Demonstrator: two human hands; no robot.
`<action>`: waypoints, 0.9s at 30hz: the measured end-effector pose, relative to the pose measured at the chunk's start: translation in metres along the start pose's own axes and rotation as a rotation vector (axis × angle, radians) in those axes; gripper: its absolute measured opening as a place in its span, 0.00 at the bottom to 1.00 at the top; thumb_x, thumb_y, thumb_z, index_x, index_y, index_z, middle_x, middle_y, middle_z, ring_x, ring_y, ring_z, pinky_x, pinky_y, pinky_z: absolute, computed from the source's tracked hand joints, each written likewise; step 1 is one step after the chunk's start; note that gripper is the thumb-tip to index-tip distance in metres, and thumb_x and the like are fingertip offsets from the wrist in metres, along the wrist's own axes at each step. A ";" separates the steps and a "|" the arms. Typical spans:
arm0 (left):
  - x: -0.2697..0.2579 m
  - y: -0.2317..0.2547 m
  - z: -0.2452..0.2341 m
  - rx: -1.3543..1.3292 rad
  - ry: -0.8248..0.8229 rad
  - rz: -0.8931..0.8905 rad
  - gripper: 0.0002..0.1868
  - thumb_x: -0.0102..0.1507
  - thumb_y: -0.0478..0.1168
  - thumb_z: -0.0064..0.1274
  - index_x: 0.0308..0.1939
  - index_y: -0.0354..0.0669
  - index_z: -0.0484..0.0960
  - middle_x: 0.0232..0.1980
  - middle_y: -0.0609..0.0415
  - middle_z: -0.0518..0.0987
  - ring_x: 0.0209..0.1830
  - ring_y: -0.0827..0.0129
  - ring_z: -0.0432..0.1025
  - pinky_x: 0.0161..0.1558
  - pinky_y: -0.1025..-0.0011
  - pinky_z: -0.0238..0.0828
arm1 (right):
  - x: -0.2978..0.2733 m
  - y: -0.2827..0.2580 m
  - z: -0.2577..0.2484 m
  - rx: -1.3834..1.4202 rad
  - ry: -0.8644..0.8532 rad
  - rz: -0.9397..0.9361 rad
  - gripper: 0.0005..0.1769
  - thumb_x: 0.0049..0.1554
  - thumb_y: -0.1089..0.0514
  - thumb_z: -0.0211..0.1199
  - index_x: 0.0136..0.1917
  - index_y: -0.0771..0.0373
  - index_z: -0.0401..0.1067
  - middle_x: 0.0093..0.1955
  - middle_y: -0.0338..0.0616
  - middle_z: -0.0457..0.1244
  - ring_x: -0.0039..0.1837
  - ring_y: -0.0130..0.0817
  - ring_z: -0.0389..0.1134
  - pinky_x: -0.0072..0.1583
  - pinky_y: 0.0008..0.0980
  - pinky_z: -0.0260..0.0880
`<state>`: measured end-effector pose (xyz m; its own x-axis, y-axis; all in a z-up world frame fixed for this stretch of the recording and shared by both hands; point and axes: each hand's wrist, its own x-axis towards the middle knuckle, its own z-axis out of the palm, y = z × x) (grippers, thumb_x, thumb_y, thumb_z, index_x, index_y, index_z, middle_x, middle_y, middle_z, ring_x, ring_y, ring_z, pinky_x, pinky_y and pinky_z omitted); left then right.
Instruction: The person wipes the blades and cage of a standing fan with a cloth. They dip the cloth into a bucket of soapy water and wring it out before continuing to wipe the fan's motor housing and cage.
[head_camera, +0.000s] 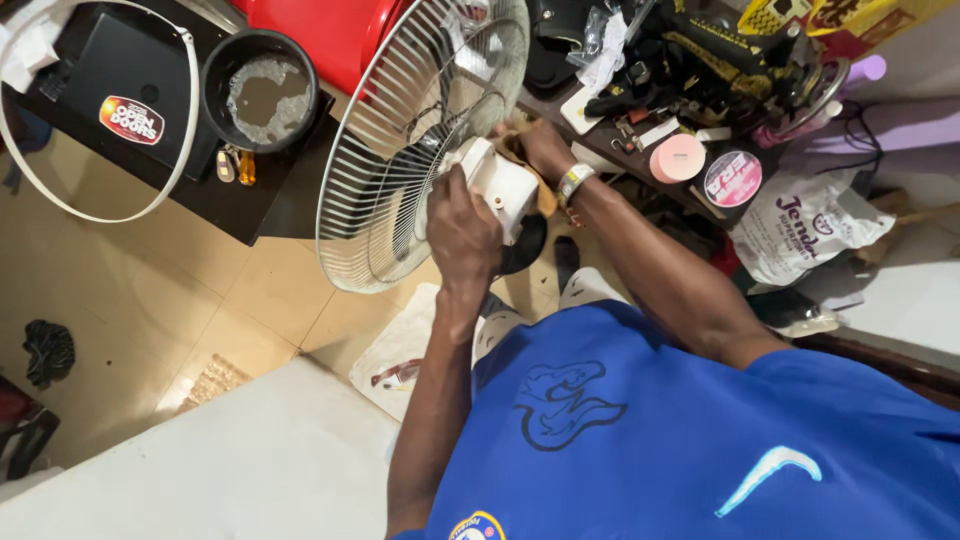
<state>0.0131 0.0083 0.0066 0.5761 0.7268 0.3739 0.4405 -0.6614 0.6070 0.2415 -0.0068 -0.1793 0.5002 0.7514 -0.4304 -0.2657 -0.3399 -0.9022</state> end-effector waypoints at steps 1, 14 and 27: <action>0.003 0.000 0.001 0.029 -0.055 -0.040 0.17 0.64 0.29 0.50 0.57 0.28 0.74 0.52 0.31 0.77 0.50 0.40 0.75 0.52 0.53 0.74 | -0.019 -0.031 0.007 0.250 -0.041 0.005 0.22 0.62 0.46 0.61 0.52 0.68 0.78 0.43 0.50 0.70 0.40 0.33 0.69 0.43 0.30 0.70; 0.039 0.023 -0.005 0.283 -0.167 -0.148 0.25 0.50 0.25 0.56 0.53 0.29 0.76 0.41 0.34 0.79 0.35 0.41 0.77 0.37 0.52 0.75 | -0.041 -0.102 0.029 0.192 -0.097 -0.415 0.24 0.47 0.68 0.71 0.55 0.65 0.65 0.50 0.45 0.67 0.52 0.31 0.72 0.56 0.32 0.77; 0.043 0.046 0.009 0.464 -0.250 -0.294 0.35 0.51 0.29 0.60 0.65 0.44 0.77 0.50 0.36 0.79 0.34 0.47 0.78 0.35 0.54 0.76 | -0.047 -0.139 0.016 0.027 0.041 -0.499 0.25 0.54 0.62 0.73 0.60 0.66 0.64 0.53 0.47 0.65 0.51 0.36 0.72 0.52 0.33 0.79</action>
<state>0.0642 0.0074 0.0437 0.5042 0.8631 0.0270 0.8279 -0.4921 0.2692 0.2423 0.0142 -0.0329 0.6035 0.7957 0.0523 -0.0064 0.0705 -0.9975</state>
